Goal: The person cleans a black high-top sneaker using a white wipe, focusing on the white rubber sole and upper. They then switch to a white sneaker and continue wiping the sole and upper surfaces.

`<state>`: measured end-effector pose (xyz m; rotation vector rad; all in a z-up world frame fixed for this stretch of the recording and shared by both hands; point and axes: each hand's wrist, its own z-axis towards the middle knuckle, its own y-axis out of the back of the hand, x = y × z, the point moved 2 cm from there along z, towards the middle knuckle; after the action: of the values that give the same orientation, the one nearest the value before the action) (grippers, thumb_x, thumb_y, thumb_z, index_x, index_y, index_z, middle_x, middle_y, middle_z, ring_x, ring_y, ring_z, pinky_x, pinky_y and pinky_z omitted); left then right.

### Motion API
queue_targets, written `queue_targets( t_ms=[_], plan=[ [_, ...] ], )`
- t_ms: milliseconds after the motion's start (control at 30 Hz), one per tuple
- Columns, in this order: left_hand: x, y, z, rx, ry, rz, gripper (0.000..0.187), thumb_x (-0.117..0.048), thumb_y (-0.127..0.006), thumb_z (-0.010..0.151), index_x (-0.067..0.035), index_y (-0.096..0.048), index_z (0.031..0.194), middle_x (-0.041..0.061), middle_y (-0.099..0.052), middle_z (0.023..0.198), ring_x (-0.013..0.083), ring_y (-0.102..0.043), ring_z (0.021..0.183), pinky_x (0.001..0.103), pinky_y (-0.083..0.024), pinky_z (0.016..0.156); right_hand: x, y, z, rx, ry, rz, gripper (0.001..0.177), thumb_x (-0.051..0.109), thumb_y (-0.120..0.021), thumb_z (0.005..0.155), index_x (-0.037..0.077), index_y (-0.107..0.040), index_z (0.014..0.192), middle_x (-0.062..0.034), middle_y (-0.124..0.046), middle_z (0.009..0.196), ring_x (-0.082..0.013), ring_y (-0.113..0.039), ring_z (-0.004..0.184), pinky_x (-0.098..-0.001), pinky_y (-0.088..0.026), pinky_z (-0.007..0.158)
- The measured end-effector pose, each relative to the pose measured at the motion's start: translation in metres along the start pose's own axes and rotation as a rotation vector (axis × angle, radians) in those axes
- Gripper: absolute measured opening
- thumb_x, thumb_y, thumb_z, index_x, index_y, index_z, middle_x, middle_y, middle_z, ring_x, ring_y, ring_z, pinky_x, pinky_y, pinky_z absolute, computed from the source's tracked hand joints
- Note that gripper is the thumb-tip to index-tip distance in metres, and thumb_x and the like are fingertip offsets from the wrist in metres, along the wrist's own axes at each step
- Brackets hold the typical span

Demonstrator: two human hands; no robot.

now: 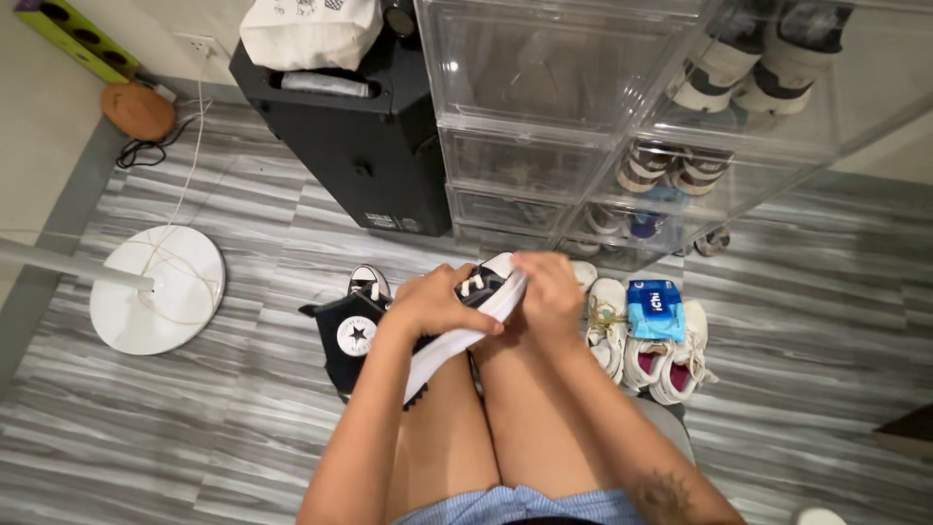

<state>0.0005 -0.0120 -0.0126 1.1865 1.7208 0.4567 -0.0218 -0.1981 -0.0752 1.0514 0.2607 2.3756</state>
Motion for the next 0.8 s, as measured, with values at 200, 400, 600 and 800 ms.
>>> queue_targets(
  t_ms=[200, 400, 600, 800],
  plan=[
    [-0.032, -0.052, -0.045, -0.388, -0.003, 0.281, 0.11, -0.053, -0.088, 0.062, -0.01, -0.04, 0.15, 0.019, -0.052, 0.137, 0.0417, -0.05, 0.125, 0.057, -0.039, 0.104, -0.04, 0.023, 0.003, 0.256, -0.602, 0.283, 0.021, -0.003, -0.067, 0.091, 0.004, -0.079, 0.107, -0.0061, -0.079, 0.099, -0.0124, -0.07, 0.089, -0.0257, -0.055, 0.078],
    [-0.051, -0.091, -0.08, -0.737, -0.05, 0.378, 0.102, -0.042, -0.084, 0.066, -0.008, -0.04, 0.152, 0.021, -0.049, 0.145, 0.0434, -0.049, 0.129, 0.056, -0.038, 0.104, 0.004, 0.061, -0.002, 0.31, -0.481, 0.173, 0.02, -0.002, -0.066, 0.094, 0.003, -0.076, 0.11, -0.0079, -0.077, 0.107, -0.0139, -0.071, 0.096, -0.0251, -0.055, 0.083],
    [-0.091, -0.113, -0.12, -0.893, -0.054, 0.315, 0.096, -0.032, -0.084, 0.069, -0.009, -0.04, 0.151, 0.025, -0.039, 0.155, 0.0441, -0.042, 0.139, 0.059, -0.035, 0.107, 0.04, 0.076, 0.004, 0.28, -0.277, 0.069, 0.023, -0.006, -0.063, 0.094, 0.003, -0.076, 0.111, -0.0125, -0.076, 0.112, -0.0225, -0.072, 0.105, -0.0288, -0.055, 0.09],
    [-0.072, -0.098, -0.181, -0.613, -0.129, 0.146, 0.093, -0.033, -0.085, 0.074, -0.006, -0.045, 0.153, 0.028, -0.04, 0.156, 0.0463, -0.039, 0.141, 0.055, -0.031, 0.113, 0.051, 0.085, -0.006, 0.236, -0.175, 0.006, 0.024, -0.008, -0.062, 0.095, 0.003, -0.075, 0.111, -0.0127, -0.076, 0.112, -0.0268, -0.072, 0.106, -0.0319, -0.055, 0.094]
  ],
)
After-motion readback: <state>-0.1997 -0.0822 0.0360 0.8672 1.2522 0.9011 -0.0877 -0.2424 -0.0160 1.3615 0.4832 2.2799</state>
